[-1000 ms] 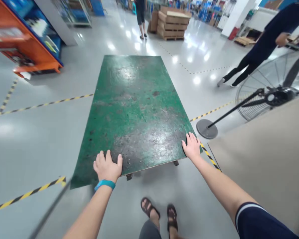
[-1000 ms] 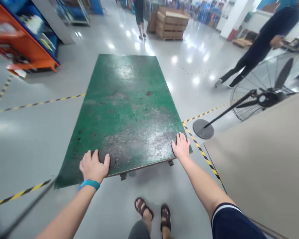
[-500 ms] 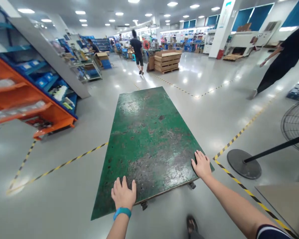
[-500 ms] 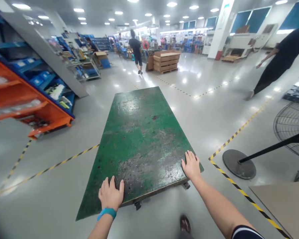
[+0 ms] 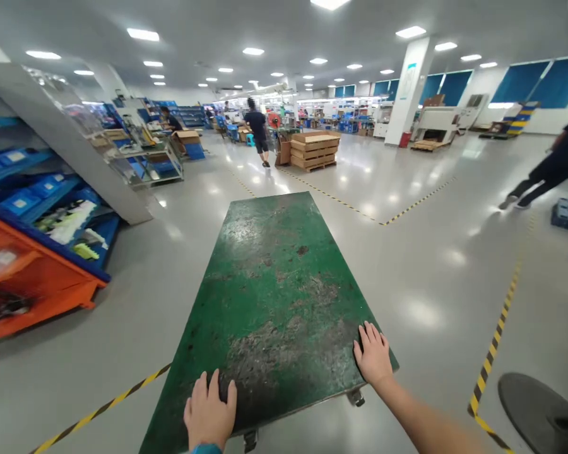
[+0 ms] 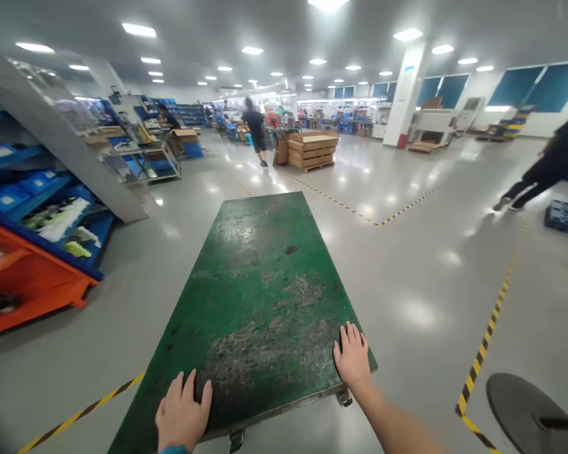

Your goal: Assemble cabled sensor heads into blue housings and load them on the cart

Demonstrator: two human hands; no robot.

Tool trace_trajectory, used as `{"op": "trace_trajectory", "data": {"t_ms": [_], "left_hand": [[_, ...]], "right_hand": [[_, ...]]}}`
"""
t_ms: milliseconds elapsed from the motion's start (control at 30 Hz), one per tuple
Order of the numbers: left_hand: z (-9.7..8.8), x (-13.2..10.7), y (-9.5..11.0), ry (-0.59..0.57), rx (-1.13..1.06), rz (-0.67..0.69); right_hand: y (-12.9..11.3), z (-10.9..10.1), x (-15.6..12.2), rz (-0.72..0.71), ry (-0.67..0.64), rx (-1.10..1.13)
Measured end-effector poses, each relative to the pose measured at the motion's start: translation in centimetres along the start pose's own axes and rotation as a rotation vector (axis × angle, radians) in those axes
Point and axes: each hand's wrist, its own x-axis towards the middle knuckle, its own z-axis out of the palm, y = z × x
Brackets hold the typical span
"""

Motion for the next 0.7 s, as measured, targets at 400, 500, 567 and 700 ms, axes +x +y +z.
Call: {"op": "trace_trajectory", "data": {"t_ms": [400,500,567,700], "left_hand": [[5.1,2.6,8.6,-0.005,-0.036,0.031],[5.3,3.6,8.2,0.040,-0.038,0.016],[5.0,4.6,7.5,0.076,-0.040,0.017],[4.5,7.0,6.0,0.115,-0.045,0.037]], "right_hand": [[8.2,4.8,8.2,-0.030,0.212,-0.046],[6.9,4.6,9.0,-0.050,0.219,-0.062],[5.6,4.4,9.7,-0.058,0.221,-0.056],[3.1,5.0,11.7,-0.061,0.230,-0.012]]}}
